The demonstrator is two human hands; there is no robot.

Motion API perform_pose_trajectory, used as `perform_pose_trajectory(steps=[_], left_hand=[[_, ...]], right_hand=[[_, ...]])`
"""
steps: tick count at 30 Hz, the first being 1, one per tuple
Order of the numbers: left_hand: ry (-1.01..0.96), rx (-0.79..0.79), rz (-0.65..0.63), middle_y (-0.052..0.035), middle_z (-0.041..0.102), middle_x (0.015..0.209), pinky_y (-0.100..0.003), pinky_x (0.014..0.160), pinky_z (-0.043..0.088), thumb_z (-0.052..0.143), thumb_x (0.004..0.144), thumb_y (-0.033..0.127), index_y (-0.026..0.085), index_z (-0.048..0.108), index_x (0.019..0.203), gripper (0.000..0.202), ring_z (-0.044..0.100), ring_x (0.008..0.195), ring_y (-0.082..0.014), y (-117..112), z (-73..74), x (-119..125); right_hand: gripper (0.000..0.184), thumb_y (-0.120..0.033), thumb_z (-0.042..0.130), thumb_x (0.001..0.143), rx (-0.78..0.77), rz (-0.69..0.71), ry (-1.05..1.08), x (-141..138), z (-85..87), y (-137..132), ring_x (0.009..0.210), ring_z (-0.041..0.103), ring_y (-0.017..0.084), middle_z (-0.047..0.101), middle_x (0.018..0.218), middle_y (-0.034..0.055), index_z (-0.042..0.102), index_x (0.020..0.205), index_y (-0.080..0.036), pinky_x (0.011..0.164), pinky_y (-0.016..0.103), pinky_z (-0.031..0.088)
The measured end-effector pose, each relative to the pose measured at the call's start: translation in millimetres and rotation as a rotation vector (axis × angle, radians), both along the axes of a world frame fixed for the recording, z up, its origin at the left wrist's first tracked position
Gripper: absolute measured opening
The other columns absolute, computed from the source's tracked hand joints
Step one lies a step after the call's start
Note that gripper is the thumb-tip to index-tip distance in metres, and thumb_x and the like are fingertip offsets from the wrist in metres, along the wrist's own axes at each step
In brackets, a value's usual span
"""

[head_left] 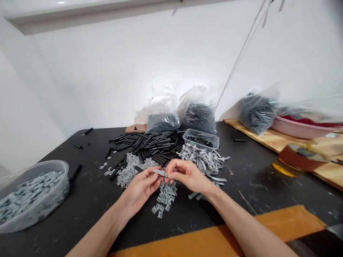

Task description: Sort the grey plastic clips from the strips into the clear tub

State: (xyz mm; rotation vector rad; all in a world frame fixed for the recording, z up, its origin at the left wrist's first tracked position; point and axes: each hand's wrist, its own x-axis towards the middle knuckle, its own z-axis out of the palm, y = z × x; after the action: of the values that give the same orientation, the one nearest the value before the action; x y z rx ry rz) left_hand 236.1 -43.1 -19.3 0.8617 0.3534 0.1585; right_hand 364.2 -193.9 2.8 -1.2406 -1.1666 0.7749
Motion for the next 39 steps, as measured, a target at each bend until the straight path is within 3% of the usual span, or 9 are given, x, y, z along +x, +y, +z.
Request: perform_pose_trajectory(steps=[5, 10, 17, 21, 25, 27, 31, 39], left_hand=[[-0.041, -0.076, -0.091, -0.0038, 0.06, 0.081, -0.013, 0.063, 0.052, 0.066, 0.084, 0.011, 0.011, 0.066, 0.085, 0.001, 0.06, 0.07, -0.0064, -9, -2.6, -1], [-0.09, -0.102, -0.076, -0.0023, 0.061, 0.085, -0.022, 0.078, 0.055, 0.067, 0.084, 0.014, 0.015, 0.064, 0.086, 0.004, 0.062, 0.077, -0.0084, -11, -2.2, -3], [-0.108, 0.17, 0.011, -0.0012, 0.063, 0.083, -0.026, 0.086, 0.053, 0.073, 0.08, 0.026, 0.016, 0.065, 0.084, 0.014, 0.062, 0.083, -0.0118, -14, 0.5, -1], [-0.098, 0.187, 0.02, -0.0017, 0.065, 0.084, -0.027, 0.083, 0.054, 0.077, 0.074, 0.027, 0.015, 0.066, 0.083, 0.019, 0.063, 0.08, -0.0124, -11, 1.5, 0], [-0.069, 0.199, 0.014, -0.0024, 0.067, 0.081, -0.025, 0.077, 0.054, 0.078, 0.074, 0.023, 0.016, 0.064, 0.085, 0.019, 0.064, 0.078, -0.0124, -6, 2.6, -2], [-0.067, 0.23, -0.024, -0.0024, 0.067, 0.079, -0.023, 0.073, 0.053, 0.077, 0.075, 0.023, 0.016, 0.064, 0.088, 0.02, 0.063, 0.074, -0.0114, -5, 2.9, -3], [-0.064, 0.3, -0.069, -0.0021, 0.066, 0.079, -0.021, 0.07, 0.05, 0.075, 0.076, 0.024, 0.016, 0.067, 0.091, 0.019, 0.06, 0.072, -0.01, -3, 3.3, -3], [0.038, 0.537, -0.05, -0.0043, 0.067, 0.075, -0.023, 0.067, 0.05, 0.074, 0.074, 0.029, 0.015, 0.071, 0.085, 0.018, 0.06, 0.069, -0.0129, -4, 2.6, -2]], right_hand=[[0.01, -0.023, 0.068, 0.083, 0.062, -0.079, -0.222, 2, 2.0, 0, 0.082, 0.055, 0.013, 0.055, 0.09, 0.0031, 0.065, 0.079, -0.015, 0.075, 0.025, 0.042], [0.007, -0.023, 0.068, 0.083, 0.093, -0.126, -0.356, 0, 1.5, 1, 0.087, 0.052, 0.013, 0.05, 0.093, 0.0023, 0.068, 0.079, -0.016, 0.081, 0.026, 0.041], [0.008, -0.026, 0.067, 0.084, 0.072, -0.225, -0.41, -1, -6.9, 6, 0.088, 0.052, 0.014, 0.051, 0.094, 0.0031, 0.069, 0.081, -0.019, 0.082, 0.027, 0.042], [0.013, -0.029, 0.072, 0.079, 0.048, -0.189, -0.247, -1, -9.4, 8, 0.086, 0.054, 0.014, 0.055, 0.092, 0.003, 0.066, 0.081, -0.018, 0.078, 0.027, 0.044], [0.03, -0.033, 0.073, 0.077, 0.012, -0.109, 0.128, 3, -8.2, 8, 0.071, 0.058, 0.012, 0.059, 0.082, 0.0008, 0.057, 0.098, -0.018, 0.065, 0.024, 0.047], [0.036, -0.037, 0.07, 0.08, -0.018, -0.054, 0.217, 5, -8.7, 8, 0.069, 0.061, 0.012, 0.062, 0.08, 0.0021, 0.058, 0.106, -0.016, 0.063, 0.024, 0.048], [0.04, -0.038, 0.069, 0.081, -0.076, -0.024, 0.287, 9, -13.7, 8, 0.066, 0.061, 0.01, 0.065, 0.078, 0.0028, 0.061, 0.113, -0.015, 0.064, 0.023, 0.049], [0.025, -0.032, 0.076, 0.074, -0.083, -0.042, 0.157, 12, -13.5, 6, 0.063, 0.059, 0.009, 0.066, 0.077, 0.0029, 0.073, 0.09, -0.013, 0.062, 0.022, 0.049]])
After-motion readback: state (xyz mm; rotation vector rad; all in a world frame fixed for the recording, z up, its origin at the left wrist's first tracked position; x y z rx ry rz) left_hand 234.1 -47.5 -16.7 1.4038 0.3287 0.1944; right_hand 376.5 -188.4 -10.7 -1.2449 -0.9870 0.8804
